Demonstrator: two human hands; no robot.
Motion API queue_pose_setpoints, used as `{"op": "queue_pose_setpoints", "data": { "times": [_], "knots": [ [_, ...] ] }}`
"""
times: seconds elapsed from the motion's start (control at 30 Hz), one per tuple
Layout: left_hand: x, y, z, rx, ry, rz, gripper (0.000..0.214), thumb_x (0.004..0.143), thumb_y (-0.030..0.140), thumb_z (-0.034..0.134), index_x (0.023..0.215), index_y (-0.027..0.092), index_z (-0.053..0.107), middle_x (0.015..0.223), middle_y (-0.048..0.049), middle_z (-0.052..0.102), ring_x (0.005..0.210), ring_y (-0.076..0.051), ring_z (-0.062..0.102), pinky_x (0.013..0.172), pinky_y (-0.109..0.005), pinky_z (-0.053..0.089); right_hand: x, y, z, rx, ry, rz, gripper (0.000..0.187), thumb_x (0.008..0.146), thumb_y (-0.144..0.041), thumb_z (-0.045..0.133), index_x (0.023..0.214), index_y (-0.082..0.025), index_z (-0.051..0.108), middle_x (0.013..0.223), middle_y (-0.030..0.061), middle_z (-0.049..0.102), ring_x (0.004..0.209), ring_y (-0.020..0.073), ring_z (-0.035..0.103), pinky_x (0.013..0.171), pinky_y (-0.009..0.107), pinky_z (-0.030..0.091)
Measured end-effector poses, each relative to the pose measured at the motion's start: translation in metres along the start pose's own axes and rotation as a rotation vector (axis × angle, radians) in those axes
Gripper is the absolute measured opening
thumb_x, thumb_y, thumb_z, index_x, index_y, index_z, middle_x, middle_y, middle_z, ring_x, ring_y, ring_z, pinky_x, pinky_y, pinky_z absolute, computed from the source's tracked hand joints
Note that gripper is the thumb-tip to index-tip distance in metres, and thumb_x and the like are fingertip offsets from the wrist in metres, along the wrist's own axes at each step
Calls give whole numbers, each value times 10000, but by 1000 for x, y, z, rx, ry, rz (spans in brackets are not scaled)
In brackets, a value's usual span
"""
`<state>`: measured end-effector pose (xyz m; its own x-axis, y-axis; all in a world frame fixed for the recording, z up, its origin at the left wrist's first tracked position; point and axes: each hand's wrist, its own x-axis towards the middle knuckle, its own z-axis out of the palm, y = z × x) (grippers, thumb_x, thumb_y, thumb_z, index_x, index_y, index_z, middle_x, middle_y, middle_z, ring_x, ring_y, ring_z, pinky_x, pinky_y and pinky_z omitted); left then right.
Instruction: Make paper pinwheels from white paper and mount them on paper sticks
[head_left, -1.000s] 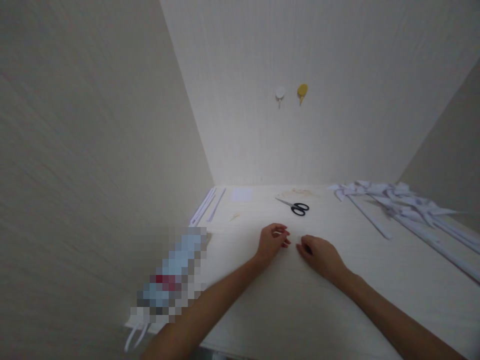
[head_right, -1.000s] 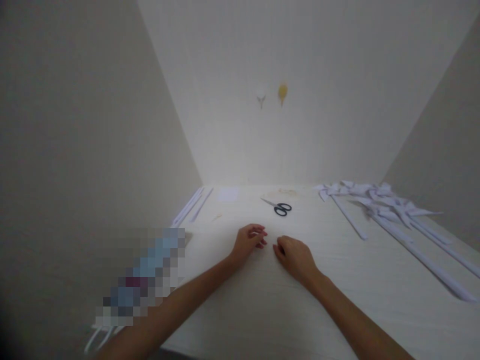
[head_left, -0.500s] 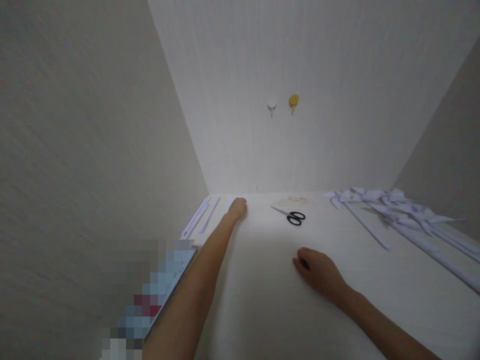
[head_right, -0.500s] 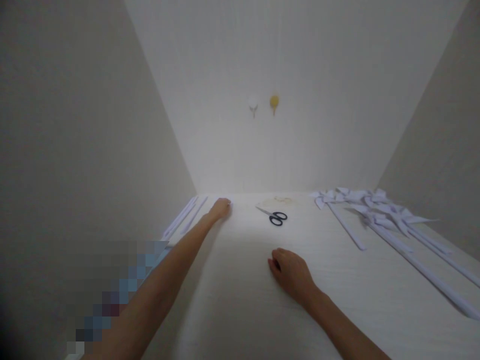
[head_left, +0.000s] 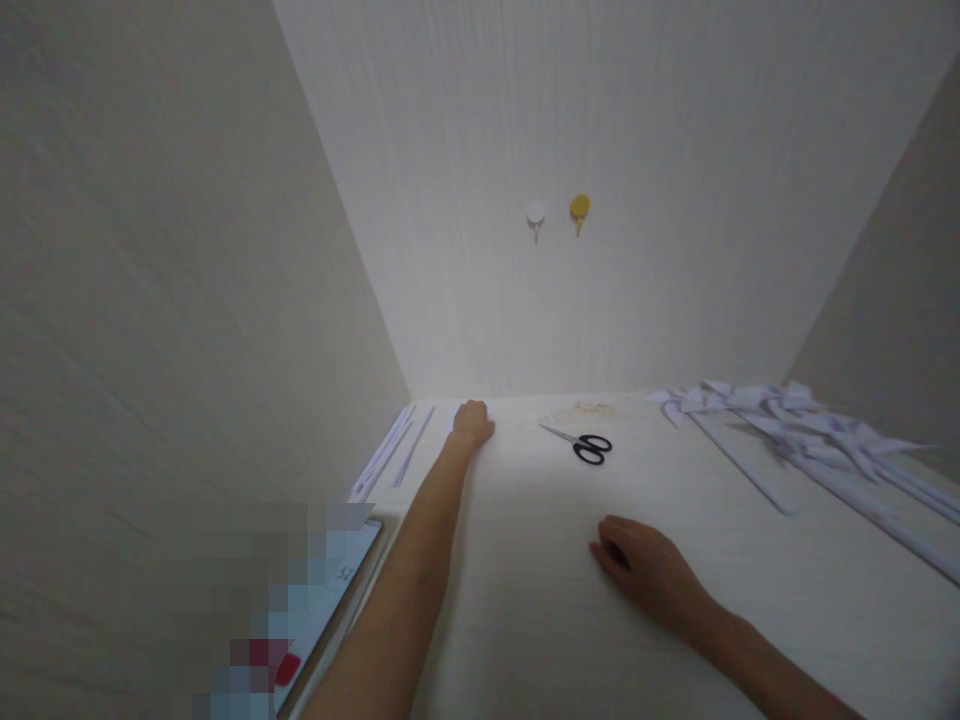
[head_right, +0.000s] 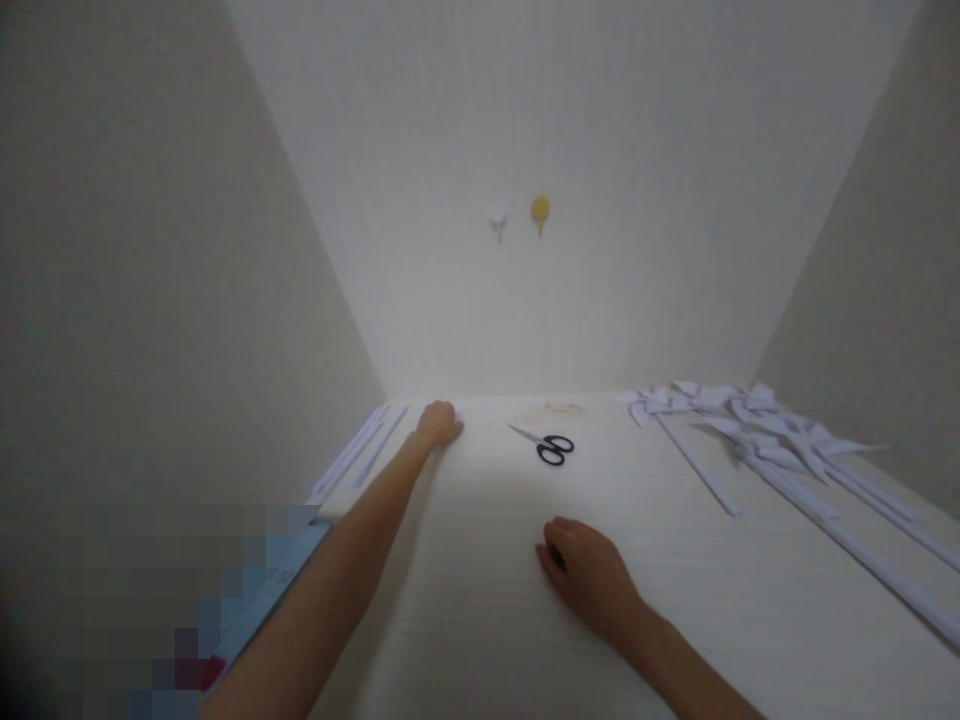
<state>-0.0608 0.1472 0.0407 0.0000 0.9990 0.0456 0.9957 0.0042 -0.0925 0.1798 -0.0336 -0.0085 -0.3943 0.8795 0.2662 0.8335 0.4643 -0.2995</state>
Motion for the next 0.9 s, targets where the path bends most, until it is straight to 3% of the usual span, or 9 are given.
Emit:
{"op": "queue_pose_setpoints", "data": {
  "times": [0.27,0.9],
  "knots": [
    [-5,1,-3,1,14,-13,321,792,299,467,1060,123,480,1059,-94,510,905,-180,522,756,-379,447,-1,1,0,-4,40,-12,223,777,-224,388,560,-185,420,563,-1,487,512,112,442,506,218,296],
    [5,-5,-2,-29,-31,-3,309,794,300,465,1055,136,484,1059,-85,512,908,-179,521,757,-380,446,0,2,-3,19,2,-8,226,783,-215,374,564,-183,422,579,3,495,530,112,448,518,221,305]
  ]
}}
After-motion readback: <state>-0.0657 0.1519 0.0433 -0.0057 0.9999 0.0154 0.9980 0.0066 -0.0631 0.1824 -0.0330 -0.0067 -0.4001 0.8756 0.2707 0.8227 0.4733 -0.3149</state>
